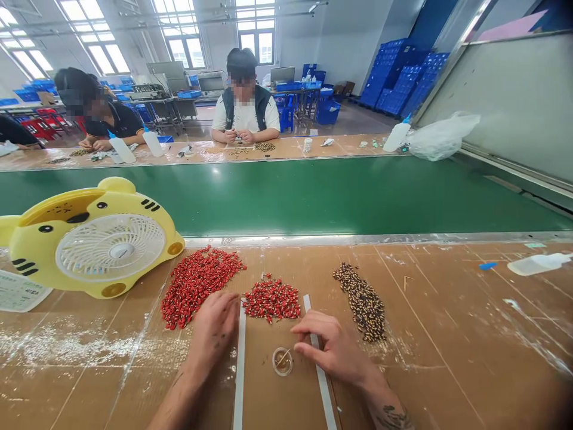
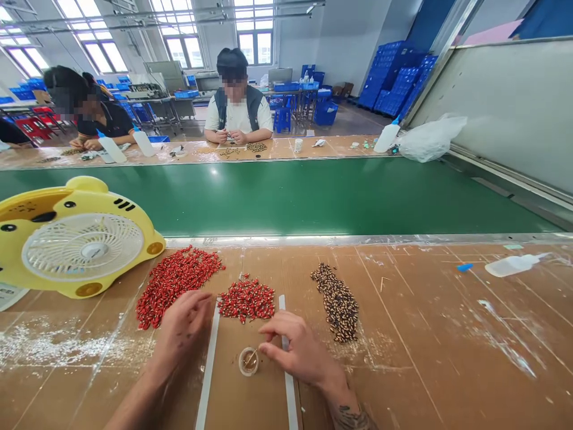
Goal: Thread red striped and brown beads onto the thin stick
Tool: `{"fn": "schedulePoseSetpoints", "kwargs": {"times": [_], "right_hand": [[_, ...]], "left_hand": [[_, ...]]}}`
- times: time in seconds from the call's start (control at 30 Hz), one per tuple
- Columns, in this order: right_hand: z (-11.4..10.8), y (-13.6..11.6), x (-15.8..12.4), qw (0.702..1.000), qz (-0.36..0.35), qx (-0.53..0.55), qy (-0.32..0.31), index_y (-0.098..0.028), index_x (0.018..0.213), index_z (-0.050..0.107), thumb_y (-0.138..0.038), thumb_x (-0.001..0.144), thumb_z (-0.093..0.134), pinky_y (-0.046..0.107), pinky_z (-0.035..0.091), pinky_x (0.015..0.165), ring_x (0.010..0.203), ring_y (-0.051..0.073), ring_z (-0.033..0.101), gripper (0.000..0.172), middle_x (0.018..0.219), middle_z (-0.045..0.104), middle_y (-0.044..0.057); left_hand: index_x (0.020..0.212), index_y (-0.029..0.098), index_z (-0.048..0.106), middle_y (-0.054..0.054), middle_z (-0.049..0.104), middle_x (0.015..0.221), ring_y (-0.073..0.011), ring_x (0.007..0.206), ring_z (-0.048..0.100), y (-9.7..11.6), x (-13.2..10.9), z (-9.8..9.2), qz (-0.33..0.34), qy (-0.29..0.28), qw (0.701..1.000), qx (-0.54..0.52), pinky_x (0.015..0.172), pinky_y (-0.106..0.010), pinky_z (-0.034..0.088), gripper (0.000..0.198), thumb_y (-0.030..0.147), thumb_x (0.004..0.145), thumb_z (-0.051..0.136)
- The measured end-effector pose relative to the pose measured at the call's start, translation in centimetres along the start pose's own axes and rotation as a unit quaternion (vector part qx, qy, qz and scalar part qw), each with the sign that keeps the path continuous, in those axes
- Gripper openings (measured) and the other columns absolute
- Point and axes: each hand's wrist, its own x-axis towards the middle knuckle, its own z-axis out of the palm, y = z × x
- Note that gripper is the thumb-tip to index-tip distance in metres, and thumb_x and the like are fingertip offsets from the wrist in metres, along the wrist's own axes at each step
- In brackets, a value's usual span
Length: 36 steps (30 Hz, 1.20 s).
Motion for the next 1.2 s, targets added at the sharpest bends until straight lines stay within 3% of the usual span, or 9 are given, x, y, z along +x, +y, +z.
{"fn": "schedulePoseSetpoints", "kwargs": {"times": [0.07, 0.23, 0.37, 0.53, 0.63, 0.73, 0.83, 1.0, 1.2], "right_hand": [[0.0, -0.1, -0.3, 0.999, 0.003, -0.005, -0.034, -0.02, 0.094, 0.075, -0.024, 0.084, 0.076, 0.03, 0.049, 0.074, 0.078, 0.019, 0.063, 0.012, 0.08, 0.071, 0.003], [0.7, 0.1, -0.3, 0.997, -0.013, -0.018, -0.07, -0.02, 0.085, 0.075, -0.021, 0.088, 0.072, 0.029, 0.047, 0.069, 0.075, 0.018, 0.062, 0.004, 0.076, 0.07, 0.002], [1.0, -0.1, -0.1, 0.997, -0.039, -0.022, -0.065, -0.019, 0.082, 0.074, -0.022, 0.092, 0.068, 0.029, 0.046, 0.068, 0.075, 0.018, 0.061, 0.012, 0.075, 0.071, 0.003], [1.6, -0.7, -0.3, 0.994, -0.071, -0.038, -0.069, -0.019, 0.079, 0.071, -0.021, 0.093, 0.065, 0.028, 0.043, 0.066, 0.072, 0.017, 0.058, 0.016, 0.072, 0.067, 0.002], [2.1, -0.9, -0.4, 0.991, -0.096, -0.071, -0.062, -0.018, 0.077, 0.069, -0.02, 0.095, 0.061, 0.028, 0.041, 0.065, 0.071, 0.017, 0.056, 0.02, 0.072, 0.065, 0.002], [2.4, -1.0, -0.3, 0.986, -0.119, -0.108, -0.054, -0.018, 0.076, 0.067, -0.019, 0.096, 0.057, 0.029, 0.039, 0.063, 0.068, 0.017, 0.053, 0.023, 0.071, 0.062, 0.003], [2.5, -1.1, 0.0, 0.98, -0.138, -0.139, -0.032, -0.018, 0.075, 0.066, -0.019, 0.099, 0.053, 0.029, 0.037, 0.062, 0.066, 0.017, 0.051, 0.027, 0.069, 0.06, 0.003], [2.2, -1.2, 0.3, 0.974, -0.155, -0.16, -0.036, -0.018, 0.072, 0.064, -0.021, 0.1, 0.05, 0.029, 0.036, 0.061, 0.064, 0.017, 0.048, 0.032, 0.066, 0.058, 0.003], [2.2, -0.8, 0.2, 0.974, -0.149, -0.164, -0.051, -0.018, 0.072, 0.063, -0.02, 0.099, 0.049, 0.029, 0.036, 0.062, 0.066, 0.017, 0.047, 0.03, 0.068, 0.057, 0.003]], "left_hand": [[0.098, 0.021, 0.074, -0.01, 0.075, 0.1, -0.0255, 0.092, 0.071, -2.0, -1.7, -2.0, -0.021, 0.021, 0.997, 0.068, 0.082, -0.036, 0.055, 0.022, 0.027, 0.091, 0.053], [0.093, 0.022, 0.075, -0.008, 0.075, 0.095, -0.0242, 0.08, 0.073, -4.9, -5.1, -4.2, -0.069, -0.055, 0.991, 0.102, 0.072, -0.034, 0.057, 0.025, 0.029, 0.091, 0.051], [0.089, 0.021, 0.075, -0.008, 0.076, 0.087, -0.0247, 0.077, 0.074, -4.8, -5.3, -4.1, -0.09, -0.068, 0.99, 0.088, 0.071, -0.033, 0.057, 0.026, 0.03, 0.09, 0.051], [0.087, 0.022, 0.076, -0.006, 0.079, 0.083, -0.0259, 0.074, 0.074, -4.3, -4.8, -5.3, -0.117, -0.103, 0.985, 0.08, 0.07, -0.034, 0.057, 0.023, 0.027, 0.084, 0.054], [0.087, 0.022, 0.077, -0.005, 0.08, 0.082, -0.0261, 0.075, 0.075, -3.4, -4.5, -5.8, -0.167, -0.12, 0.979, 0.005, 0.069, -0.033, 0.058, 0.019, 0.027, 0.08, 0.06], [0.093, 0.019, 0.079, -0.008, 0.081, 0.086, -0.0251, 0.077, 0.076, -1.7, -4.0, -5.1, -0.216, -0.113, 0.958, -0.151, 0.072, -0.032, 0.059, 0.022, 0.03, 0.077, 0.068], [0.084, 0.018, 0.081, -0.01, 0.08, 0.087, -0.0235, 0.081, 0.075, 0.1, -3.1, -3.4, -0.209, -0.123, 0.93, -0.275, 0.075, -0.03, 0.058, 0.015, 0.028, 0.076, 0.073], [0.078, 0.017, 0.081, -0.009, 0.079, 0.089, -0.0234, 0.082, 0.076, 1.5, -1.7, 0.0, -0.228, -0.122, 0.869, -0.421, 0.076, -0.03, 0.058, 0.013, 0.028, 0.071, 0.081], [0.083, 0.014, 0.079, -0.006, 0.078, 0.064, -0.0211, 0.064, 0.075, 2.3, -1.4, 2.1, -0.281, -0.156, 0.794, -0.516, 0.065, -0.029, 0.057, 0.025, 0.03, 0.065, 0.086]]}}
